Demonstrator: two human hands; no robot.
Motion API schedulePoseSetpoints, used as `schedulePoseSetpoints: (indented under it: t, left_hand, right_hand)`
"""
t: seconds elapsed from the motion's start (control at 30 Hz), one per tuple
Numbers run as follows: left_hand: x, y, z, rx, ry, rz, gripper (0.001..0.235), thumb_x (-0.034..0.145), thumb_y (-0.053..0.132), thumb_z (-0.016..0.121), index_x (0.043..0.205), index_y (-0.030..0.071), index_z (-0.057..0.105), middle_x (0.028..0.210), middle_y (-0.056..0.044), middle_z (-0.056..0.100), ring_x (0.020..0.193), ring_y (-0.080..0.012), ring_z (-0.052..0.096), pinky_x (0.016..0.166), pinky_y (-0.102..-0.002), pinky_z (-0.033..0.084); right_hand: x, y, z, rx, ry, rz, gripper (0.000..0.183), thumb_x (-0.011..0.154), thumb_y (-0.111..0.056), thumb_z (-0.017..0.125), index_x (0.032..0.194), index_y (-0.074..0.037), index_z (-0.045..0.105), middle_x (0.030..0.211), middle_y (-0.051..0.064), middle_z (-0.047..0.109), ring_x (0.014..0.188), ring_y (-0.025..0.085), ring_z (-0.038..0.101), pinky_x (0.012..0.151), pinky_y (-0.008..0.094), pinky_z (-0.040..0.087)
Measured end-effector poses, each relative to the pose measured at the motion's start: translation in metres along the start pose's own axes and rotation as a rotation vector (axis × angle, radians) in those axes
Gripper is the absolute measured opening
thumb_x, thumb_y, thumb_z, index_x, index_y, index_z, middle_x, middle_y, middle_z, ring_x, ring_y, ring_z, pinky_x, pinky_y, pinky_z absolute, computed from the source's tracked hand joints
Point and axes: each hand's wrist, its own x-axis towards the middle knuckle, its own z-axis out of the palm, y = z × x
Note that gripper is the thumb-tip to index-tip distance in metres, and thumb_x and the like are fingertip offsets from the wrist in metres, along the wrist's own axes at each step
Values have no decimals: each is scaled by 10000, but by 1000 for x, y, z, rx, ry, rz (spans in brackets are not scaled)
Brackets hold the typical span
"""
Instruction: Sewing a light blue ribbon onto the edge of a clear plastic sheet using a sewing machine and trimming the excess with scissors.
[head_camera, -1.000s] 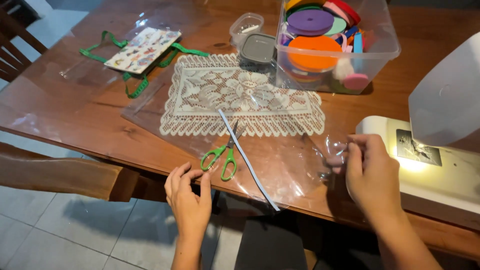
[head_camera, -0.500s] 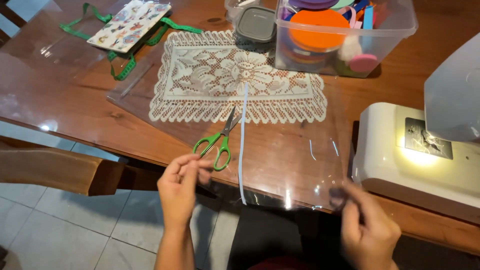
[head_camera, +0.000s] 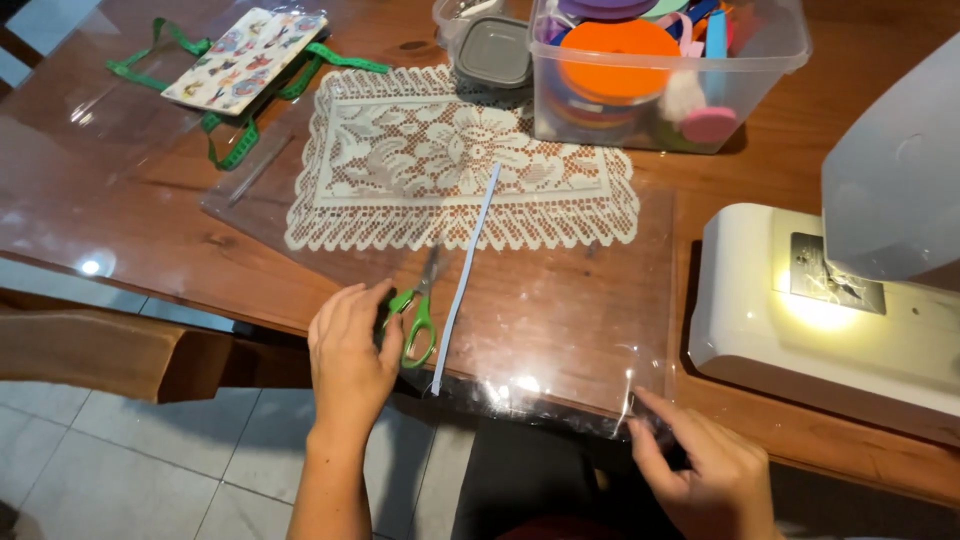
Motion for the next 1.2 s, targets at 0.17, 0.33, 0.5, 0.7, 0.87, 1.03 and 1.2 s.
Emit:
schedulePoseSetpoints:
  t: [0.17, 0.33, 0.5, 0.7, 0.87, 1.03, 1.2]
  left_hand:
    - [-6, 3, -13, 8, -56, -52, 373, 863, 90, 677, 1236, 101, 672, 1016, -107, 562, 972, -353, 557, 851, -484, 470]
    - [-39, 6, -60, -101, -322, -506, 380, 915, 135, 575, 1293, 106, 605, 1222, -142, 514, 1002, -384, 640, 843, -519, 502]
    - [-102, 17, -123, 116, -271, -797, 456, 787, 263, 629, 1237, 278, 701, 1063, 50, 746, 835, -185, 709, 789, -337, 531]
    - [-147, 102, -51, -510, 27, -980, 275, 871, 132, 656, 1053, 263, 815, 1098, 85, 850, 1018, -89, 740, 922, -220, 495]
    - [-96, 144, -47, -1038, -11, -180, 340, 1059, 293, 515, 1246, 10, 534, 1263, -235, 560, 1104, -276, 633, 908, -305, 515]
    - [-58, 157, -88, -1165, -286, -307, 451, 1083, 288, 321, 1343, 18, 572, 1421, -196, 579, 1310, -244, 597, 1088, -292, 448]
    - [-54, 94, -37, -200, 17, -154, 441, 891, 259, 708, 1300, 104, 646, 1230, -121, 588, 1011, -294, 677, 876, -411, 561]
  right_hand:
    - [3, 1, -7, -50, -39, 8, 250, 839, -182, 818, 1088, -179, 798, 914, -44, 780, 654, 68, 684, 628, 257, 539]
    - [21, -25, -29, -2, 9, 132, 205, 884, -137, 825, 1080, -78, 815, 995, 12, 789, 743, 81, 697, 706, 249, 520]
    - [24, -40, -41, 278, -191, 168, 101, 846, -227, 722, 904, -253, 799, 563, -79, 635, 468, 59, 533, 558, 196, 434]
    - [36, -63, 11, 1084, -825, -113, 277, 975, -138, 629, 1231, -75, 714, 1078, 67, 784, 927, 177, 776, 824, 264, 607]
    - [26, -70, 26, 1305, -1017, 148, 292, 856, -275, 797, 1059, -80, 718, 971, 40, 691, 860, 131, 612, 749, 304, 522]
    - [2, -38, 27, 1309, -1073, 361, 359, 816, -255, 903, 1010, -40, 691, 723, -34, 492, 608, 79, 417, 502, 288, 338]
    - [6, -8, 3, 999, -784, 561, 371, 633, -42, 964, 983, -19, 843, 902, 80, 898, 771, 154, 853, 685, 258, 670]
